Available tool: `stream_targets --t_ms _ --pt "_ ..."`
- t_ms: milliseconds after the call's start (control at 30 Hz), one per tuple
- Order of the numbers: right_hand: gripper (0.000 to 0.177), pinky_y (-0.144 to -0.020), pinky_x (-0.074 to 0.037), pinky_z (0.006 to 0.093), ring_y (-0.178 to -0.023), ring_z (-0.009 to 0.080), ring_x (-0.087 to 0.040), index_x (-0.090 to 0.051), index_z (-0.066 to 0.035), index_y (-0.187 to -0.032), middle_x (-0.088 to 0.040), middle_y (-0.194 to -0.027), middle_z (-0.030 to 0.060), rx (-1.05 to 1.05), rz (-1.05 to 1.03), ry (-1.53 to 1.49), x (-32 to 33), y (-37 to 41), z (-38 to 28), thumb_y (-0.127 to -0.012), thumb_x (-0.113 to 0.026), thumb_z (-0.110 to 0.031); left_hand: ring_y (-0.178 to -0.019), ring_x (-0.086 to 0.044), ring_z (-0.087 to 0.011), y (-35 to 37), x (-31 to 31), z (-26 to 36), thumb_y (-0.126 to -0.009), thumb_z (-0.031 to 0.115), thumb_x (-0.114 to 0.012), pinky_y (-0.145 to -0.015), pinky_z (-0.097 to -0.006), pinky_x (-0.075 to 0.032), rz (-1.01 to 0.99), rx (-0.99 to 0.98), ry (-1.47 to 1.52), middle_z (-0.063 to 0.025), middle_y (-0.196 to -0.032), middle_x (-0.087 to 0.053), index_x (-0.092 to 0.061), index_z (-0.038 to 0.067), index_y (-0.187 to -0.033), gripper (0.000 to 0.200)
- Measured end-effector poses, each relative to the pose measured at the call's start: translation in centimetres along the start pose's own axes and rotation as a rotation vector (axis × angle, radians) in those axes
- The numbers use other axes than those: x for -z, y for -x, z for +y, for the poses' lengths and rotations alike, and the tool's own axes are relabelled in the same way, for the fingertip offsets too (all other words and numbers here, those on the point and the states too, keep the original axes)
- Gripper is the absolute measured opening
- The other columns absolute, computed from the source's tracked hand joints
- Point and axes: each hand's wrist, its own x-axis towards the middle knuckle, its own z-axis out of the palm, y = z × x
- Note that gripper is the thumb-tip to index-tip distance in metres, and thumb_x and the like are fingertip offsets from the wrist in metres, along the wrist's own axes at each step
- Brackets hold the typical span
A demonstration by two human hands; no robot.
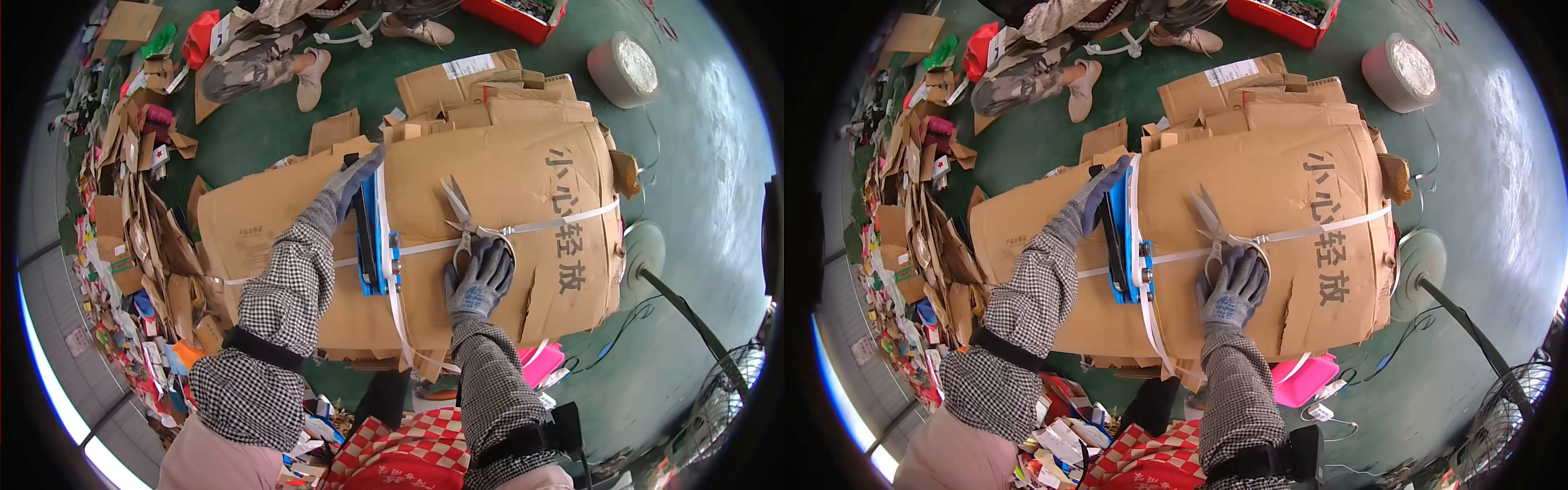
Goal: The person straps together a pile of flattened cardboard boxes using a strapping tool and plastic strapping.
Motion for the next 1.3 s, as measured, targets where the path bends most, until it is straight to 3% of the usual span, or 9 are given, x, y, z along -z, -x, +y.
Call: stream_targets --t_ms 133,233,367,533,833,1000,1067,1200,1300 --pt "0.062 -0.106 -0.011 0.0544 -0.129 0.0431 -0.019 -0.045 -0.001 -0.123 -0.019 -0.142 0.024 -0.011 -0.003 0.0 0.0 0.0 -0.2 -0.077 -0.056 -0.042 -0.121 -0.037 -0.0235 0.3 -0.8 0.3 -0.066 0.06 -0.067 -0.102 -0.0385 -0.029 -0.091 0.041 0.262 -0.0106 -0.134 -0.037 -0.026 0.009 -0.138 0.097" --pt "0.063 -0.106 -0.011 0.0544 -0.129 0.0429 -0.019 -0.045 -0.002 -0.123 -0.019 -0.142 0.0242 -0.007 0.034 0.007 -0.2 -0.2 0.1 -0.077 -0.057 -0.042 -0.099 -0.053 -0.0183 -1.5 -2.1 -1.2 -0.067 0.039 -0.077 -0.088 -0.0317 -0.042 0.438 -0.157 0.282 -0.0101 -0.102 -0.054 -0.038 0.004 -0.124 0.077" --pt "0.065 -0.106 -0.011 0.0545 -0.128 0.0424 -0.02 -0.044 -0.002 -0.124 -0.018 -0.142 0.024 -0.004 0.021 -0.009 0.1 0.0 0.0 -0.074 -0.06 -0.042 -0.075 -0.054 -0.0103 -3.6 -1.9 -2.9 -0.069 0.01 -0.076 -0.065 -0.021 -0.047 0.459 -0.366 0.52 -0.0042 -0.087 -0.054 -0.044 0.006 -0.096 0.042" --pt "0.066 -0.106 -0.012 0.0544 -0.129 0.042 -0.02 -0.045 -0.003 -0.123 -0.019 -0.142 0.0235 0.007 0.055 0.0 -0.7 0.2 0.3 -0.073 -0.061 -0.042 -0.073 -0.053 -0.0096 -0.1 4.7 -4.5 -0.074 0.005 -0.069 -0.065 -0.0196 -0.047 0.543 -0.533 0.466 -0.0014 -0.082 -0.054 -0.047 0.008 -0.099 0.034" --pt "0.068 -0.108 -0.01 0.051 -0.13 0.0399 -0.018 -0.041 -0.002 -0.127 -0.017 -0.143 0.022 0.001 0.055 0.045 -0.4 0.3 0.1 -0.076 -0.058 -0.044 -0.062 -0.053 -0.0096 3.7 11.4 0.5 -0.072 0.042 -0.068 -0.05 -0.0238 -0.046 0.534 -0.143 0.059 0.0017 -0.076 -0.049 -0.047 0.019 -0.091 0.036" --pt "0.07 -0.108 -0.01 0.0504 -0.13 0.0394 -0.017 -0.038 -0.002 -0.129 -0.017 -0.143 0.0217 -0.019 0.025 0.034 0.3 0.2 -0.4 -0.077 -0.058 -0.044 -0.075 -0.052 -0.0082 5.4 9.7 0.7 -0.073 0.048 -0.068 -0.063 -0.0234 -0.044 0.376 -0.244 0.169 -0.0002 -0.085 -0.05 -0.048 0.017 -0.113 0.054" --pt "0.07 -0.108 -0.01 0.0504 -0.13 0.0396 -0.018 -0.037 -0.002 -0.13 -0.017 -0.144 0.0214 -0.027 0.026 0.031 0.1 0.3 -0.3 -0.077 -0.058 -0.044 -0.107 -0.046 -0.009 6.1 8.9 -0.3 -0.083 0.034 -0.062 -0.09 -0.0272 -0.038 0.475 -0.362 0.433 -0.0009 -0.119 -0.046 -0.044 0.015 -0.126 0.051" --pt "0.069 -0.108 -0.01 0.0502 -0.13 0.0395 -0.018 -0.037 -0.002 -0.13 -0.017 -0.143 0.0215 0.003 0.041 0.037 -0.1 0.2 -0.1 -0.078 -0.057 -0.042 -0.117 -0.038 -0.0156 8.5 3.3 -7.0 -0.084 0.033 -0.061 -0.096 -0.0329 -0.035 0.887 -0.798 0.501 -0.0079 -0.126 -0.039 -0.028 0.005 -0.133 0.065" --pt "0.066 -0.107 -0.011 0.051 -0.13 0.0398 -0.018 -0.038 -0.003 -0.13 -0.018 -0.143 0.0223 0.014 0.05 0.036 0.2 0.4 -0.2 -0.078 -0.057 -0.039 -0.125 -0.033 -0.0232 8.5 -1.8 -13.5 -0.089 0.028 -0.052 -0.103 -0.042 -0.028 1.099 -0.694 0.283 -0.0126 -0.131 -0.037 -0.028 0.003 -0.133 0.055"
